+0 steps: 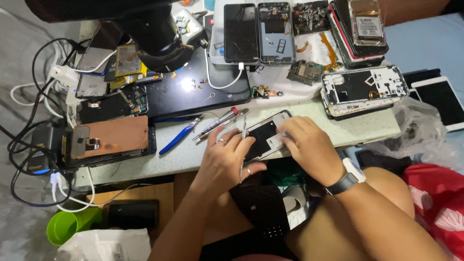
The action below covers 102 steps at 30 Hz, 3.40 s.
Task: The person uses a metal spudger to pry and separate the screen assembly from the smartphone frame. They carefully work along the edges to release the adhesive and lift the display, then set the device down on the workbench.
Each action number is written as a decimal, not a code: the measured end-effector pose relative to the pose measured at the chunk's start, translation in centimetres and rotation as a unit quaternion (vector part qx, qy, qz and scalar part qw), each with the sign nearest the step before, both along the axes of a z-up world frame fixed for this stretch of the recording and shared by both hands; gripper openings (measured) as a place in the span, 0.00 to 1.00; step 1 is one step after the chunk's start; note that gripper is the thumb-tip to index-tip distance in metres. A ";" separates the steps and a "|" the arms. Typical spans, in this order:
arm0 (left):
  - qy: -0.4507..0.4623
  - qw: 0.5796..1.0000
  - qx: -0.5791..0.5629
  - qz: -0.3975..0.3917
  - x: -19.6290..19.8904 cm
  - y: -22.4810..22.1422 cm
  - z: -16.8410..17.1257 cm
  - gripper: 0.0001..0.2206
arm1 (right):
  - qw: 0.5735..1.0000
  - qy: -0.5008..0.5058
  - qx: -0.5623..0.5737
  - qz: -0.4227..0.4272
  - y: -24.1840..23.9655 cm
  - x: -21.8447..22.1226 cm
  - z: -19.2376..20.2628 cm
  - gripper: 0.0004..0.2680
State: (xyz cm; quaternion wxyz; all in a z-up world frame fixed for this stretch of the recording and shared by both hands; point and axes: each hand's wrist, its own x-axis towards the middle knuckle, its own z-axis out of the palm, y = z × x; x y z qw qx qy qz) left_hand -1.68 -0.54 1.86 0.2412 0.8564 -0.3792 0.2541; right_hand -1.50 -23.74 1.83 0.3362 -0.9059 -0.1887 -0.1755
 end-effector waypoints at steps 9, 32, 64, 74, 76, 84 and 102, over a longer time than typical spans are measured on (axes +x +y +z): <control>0.086 0.992 -0.096 -0.002 -0.7 1.3 -1.0 0.18 | 0.982 -0.032 0.170 -0.071 -1.4 0.5 0.6 0.06; 0.362 0.752 -0.544 -0.084 -1.1 4.4 -4.4 0.14 | 0.946 -0.024 -0.306 0.107 8.0 -0.1 -3.3 0.40; 0.354 0.734 -0.570 -0.101 -0.7 6.9 -0.9 0.12 | 0.963 -0.074 -0.205 0.159 12.9 -4.4 -4.0 0.32; 0.363 0.777 -0.506 -0.092 -1.8 6.4 -0.2 0.12 | 0.970 -0.052 -0.232 0.056 9.6 -4.1 -5.2 0.40; 0.380 0.765 -0.511 -0.096 -1.6 5.6 -0.5 0.12 | 0.957 -0.061 -0.282 0.010 6.7 -3.6 -5.0 0.41; 0.412 0.754 -0.492 -0.141 -1.7 3.0 -0.9 0.12 | 0.958 -0.043 -0.284 0.000 -2.1 -3.6 -4.5 0.34; 0.298 0.909 -0.291 -0.004 -3.4 1.0 0.1 0.16 | 0.946 0.145 -0.284 0.052 -5.1 -7.5 -3.7 0.08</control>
